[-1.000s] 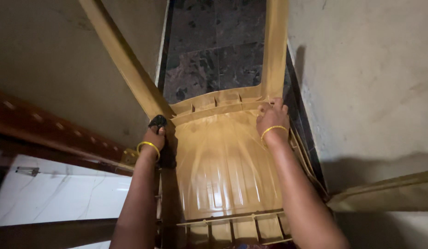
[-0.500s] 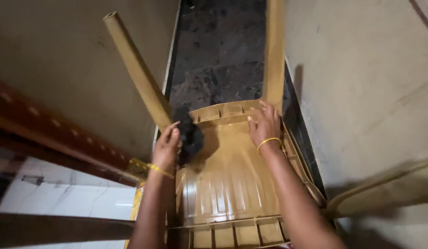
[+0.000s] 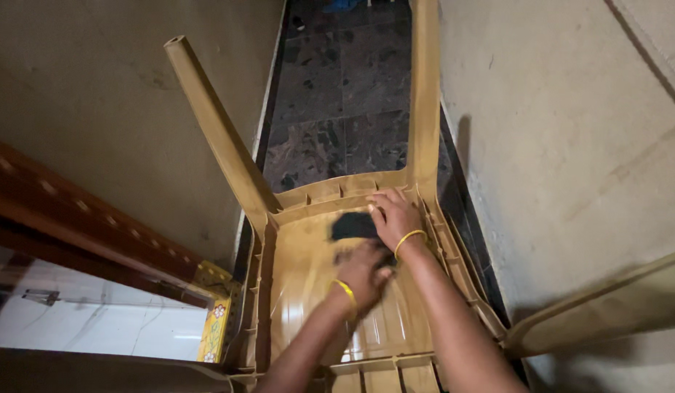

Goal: The person wipes the underside and legs of an overturned plastic chair using a black cloth by hand.

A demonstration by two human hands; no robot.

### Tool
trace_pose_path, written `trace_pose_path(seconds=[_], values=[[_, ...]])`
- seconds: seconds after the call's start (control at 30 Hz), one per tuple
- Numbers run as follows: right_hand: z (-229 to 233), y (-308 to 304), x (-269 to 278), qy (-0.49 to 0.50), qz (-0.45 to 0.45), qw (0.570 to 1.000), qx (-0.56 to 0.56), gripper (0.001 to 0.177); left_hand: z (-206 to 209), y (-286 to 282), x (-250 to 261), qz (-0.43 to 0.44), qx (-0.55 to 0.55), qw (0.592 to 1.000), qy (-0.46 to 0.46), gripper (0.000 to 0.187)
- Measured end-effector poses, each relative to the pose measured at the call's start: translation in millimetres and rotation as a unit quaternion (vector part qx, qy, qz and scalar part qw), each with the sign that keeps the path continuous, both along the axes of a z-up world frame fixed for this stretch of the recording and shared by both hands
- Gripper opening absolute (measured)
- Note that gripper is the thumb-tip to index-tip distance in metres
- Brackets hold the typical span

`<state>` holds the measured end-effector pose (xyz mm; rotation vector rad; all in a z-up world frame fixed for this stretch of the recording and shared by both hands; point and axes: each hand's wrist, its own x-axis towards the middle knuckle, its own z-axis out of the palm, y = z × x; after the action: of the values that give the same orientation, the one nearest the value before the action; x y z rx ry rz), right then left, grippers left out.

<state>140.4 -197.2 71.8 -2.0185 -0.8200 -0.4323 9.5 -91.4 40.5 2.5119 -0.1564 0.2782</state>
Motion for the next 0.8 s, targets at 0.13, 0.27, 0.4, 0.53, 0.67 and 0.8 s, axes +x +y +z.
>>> trace_pose_path(seconds=[0.13, 0.27, 0.4, 0.53, 0.67, 0.8], values=[[-5.1, -2.2, 4.1, 0.021, 0.021, 0.999, 0.024, 0.016, 15.1, -33.9, -5.1, -0.049, 0.138, 0.972, -0.183, 0.051], [-10.7, -3.5, 9.2, 0.006, 0.003, 1.000, 0.015, 0.014, 16.9, 27.8, 7.6, 0.088, 0.220, 0.968, 0.077, 0.023], [-11.9, -1.2, 11.0, 0.028, -0.013, 1.000, -0.001, 0.014, 19.1, 125.6, 2.0, 0.252, 0.459, 0.823, 0.220, 0.048], [-11.1, -0.7, 9.5, 0.047, -0.013, 0.999, -0.008, 0.015, -19.4, 140.0, 17.5, 0.297, 0.330, 0.876, 0.188, 0.044], [-10.9, -2.8, 9.5, 0.045, -0.006, 0.999, -0.029, 0.017, -22.1, 62.3, 33.0, 0.242, 0.258, 0.907, 0.227, 0.048], [-11.5, -7.9, 10.6, 0.038, 0.057, 0.997, -0.033, 0.020, -0.3, -13.2, 1.4, -0.017, 0.093, 0.994, -0.050, 0.048]])
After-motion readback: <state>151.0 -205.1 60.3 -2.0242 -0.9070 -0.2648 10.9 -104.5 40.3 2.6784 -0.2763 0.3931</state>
